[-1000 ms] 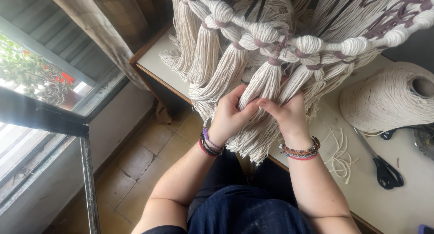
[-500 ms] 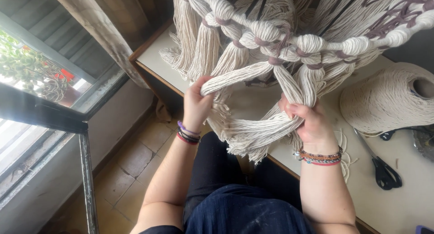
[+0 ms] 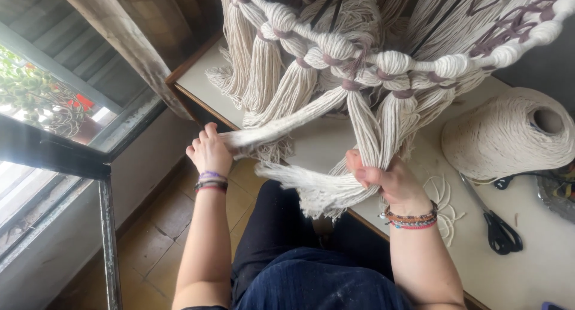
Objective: Tying decorative knots on a macrame chandelier using cotton cord and scissors.
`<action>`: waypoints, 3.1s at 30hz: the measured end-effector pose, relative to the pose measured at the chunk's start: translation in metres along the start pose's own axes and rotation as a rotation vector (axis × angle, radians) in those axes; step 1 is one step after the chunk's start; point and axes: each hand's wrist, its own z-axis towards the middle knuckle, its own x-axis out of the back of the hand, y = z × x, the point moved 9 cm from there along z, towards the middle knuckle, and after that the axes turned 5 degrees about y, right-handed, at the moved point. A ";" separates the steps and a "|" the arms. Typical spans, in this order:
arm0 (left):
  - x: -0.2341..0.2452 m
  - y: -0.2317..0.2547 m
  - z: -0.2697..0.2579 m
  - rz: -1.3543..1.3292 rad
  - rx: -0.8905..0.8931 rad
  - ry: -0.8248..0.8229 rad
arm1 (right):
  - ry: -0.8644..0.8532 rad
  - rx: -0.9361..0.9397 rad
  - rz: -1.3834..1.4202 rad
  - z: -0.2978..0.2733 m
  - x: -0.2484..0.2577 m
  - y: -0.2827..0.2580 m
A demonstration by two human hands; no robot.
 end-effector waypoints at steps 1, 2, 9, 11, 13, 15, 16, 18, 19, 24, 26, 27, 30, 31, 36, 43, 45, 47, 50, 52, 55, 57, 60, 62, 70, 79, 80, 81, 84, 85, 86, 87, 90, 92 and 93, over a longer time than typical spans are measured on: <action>0.041 0.025 -0.022 -0.003 -0.001 0.006 | -0.001 0.006 -0.003 0.000 0.003 0.005; 0.108 0.073 -0.051 -0.283 -0.236 0.197 | 0.012 -0.011 -0.001 0.000 0.008 0.013; 0.201 0.262 -0.138 -1.428 -0.603 -0.307 | 0.352 -0.016 -0.540 0.006 0.013 -0.004; 0.212 0.277 -0.130 -1.570 -0.455 -0.318 | 0.345 -0.028 -0.566 0.009 0.008 -0.015; 0.217 0.281 -0.127 -1.704 -0.300 -0.330 | 0.339 -0.041 -0.592 0.008 0.011 -0.013; 0.214 0.281 -0.131 -2.008 -0.087 -0.485 | 0.316 -0.059 -0.565 0.004 0.022 0.004; 0.207 0.274 -0.128 -2.009 -0.087 -0.487 | 0.317 -0.059 -0.566 0.008 0.021 -0.004; 0.191 0.277 -0.139 -2.057 -0.193 -0.848 | 0.393 -0.037 -0.294 0.013 0.022 -0.019; 0.192 0.270 -0.136 -2.054 -0.187 -0.846 | 0.391 -0.040 -0.289 0.020 0.022 -0.019; 0.191 0.269 -0.153 -2.025 -0.266 -1.380 | 0.618 -0.025 0.175 0.031 0.053 0.018; 0.193 0.266 -0.156 -2.007 -0.222 -1.407 | 0.623 -0.004 0.192 0.040 0.052 0.019; 0.192 0.264 -0.159 -1.994 -0.176 -1.435 | 0.628 0.014 0.203 0.043 0.051 0.019; 0.194 0.266 -0.158 -2.027 -0.197 -1.497 | 0.685 0.012 0.337 0.049 0.030 -0.019; 0.194 0.266 -0.157 -2.021 -0.197 -1.499 | 0.688 0.014 0.340 0.051 0.030 -0.019; 0.197 0.266 -0.157 -2.080 -0.196 -1.576 | 0.634 0.101 0.282 0.062 0.036 -0.006; 0.160 0.252 -0.135 -1.794 -0.160 -0.988 | 0.573 0.100 -0.196 0.032 0.042 -0.003; 0.156 0.251 -0.126 -1.105 -0.589 -0.451 | 0.554 0.116 -0.439 0.020 0.036 0.001; 0.181 0.264 -0.133 -1.153 -0.647 -0.444 | 0.539 0.124 -0.514 0.005 0.051 0.031; 0.173 0.267 -0.136 -1.411 -0.615 -0.488 | 0.537 0.139 -0.592 -0.007 0.053 0.033; 0.164 0.269 -0.130 -1.619 -0.514 -0.539 | 0.550 0.146 -0.595 -0.005 0.042 0.006; 0.193 0.282 -0.126 -1.722 -0.484 -0.486 | 0.566 0.160 -0.835 0.002 0.018 -0.029; 0.226 0.284 -0.130 -1.610 -0.340 -0.405 | 0.527 0.058 -1.124 0.004 0.016 -0.007; 0.155 0.289 -0.098 -1.518 -0.408 -0.457 | 0.474 -0.051 -1.307 0.004 0.017 0.014; 0.195 0.282 -0.117 -1.362 -0.546 -0.304 | 0.428 -0.044 -1.326 0.005 0.013 0.015; 0.203 0.286 -0.149 -1.604 -0.364 -0.700 | 0.128 -0.271 -1.052 -0.010 0.027 0.018; 0.176 0.293 -0.153 -1.896 -0.244 -1.162 | 0.320 -0.194 -0.867 -0.032 0.061 -0.016; 0.186 0.294 -0.154 -1.841 -0.334 -1.076 | 0.452 -0.109 -0.771 -0.034 0.073 -0.018; 0.195 0.293 -0.156 -1.783 -0.414 -0.987 | 0.576 -0.026 -0.669 -0.038 0.084 -0.018; 0.202 0.288 -0.152 -1.618 -0.549 -0.783 | 0.655 0.083 -0.576 -0.026 0.079 -0.041; 0.204 0.287 -0.153 -1.617 -0.551 -0.781 | 0.655 0.085 -0.576 -0.023 0.076 -0.043; 0.206 0.286 -0.155 -1.636 -0.552 -0.802 | 0.691 0.133 -0.538 -0.023 0.075 -0.049; 0.207 0.284 -0.157 -1.657 -0.549 -0.821 | 0.724 0.180 -0.500 -0.023 0.073 -0.055; 0.189 0.289 -0.155 -1.738 -0.548 -0.958 | 0.742 0.214 -0.298 -0.017 0.063 -0.060; 0.194 0.290 -0.156 -1.713 -0.560 -0.949 | 0.708 0.220 -0.369 -0.015 0.063 -0.054; 0.197 0.291 -0.157 -1.690 -0.572 -0.943 | 0.675 0.223 -0.443 -0.013 0.062 -0.053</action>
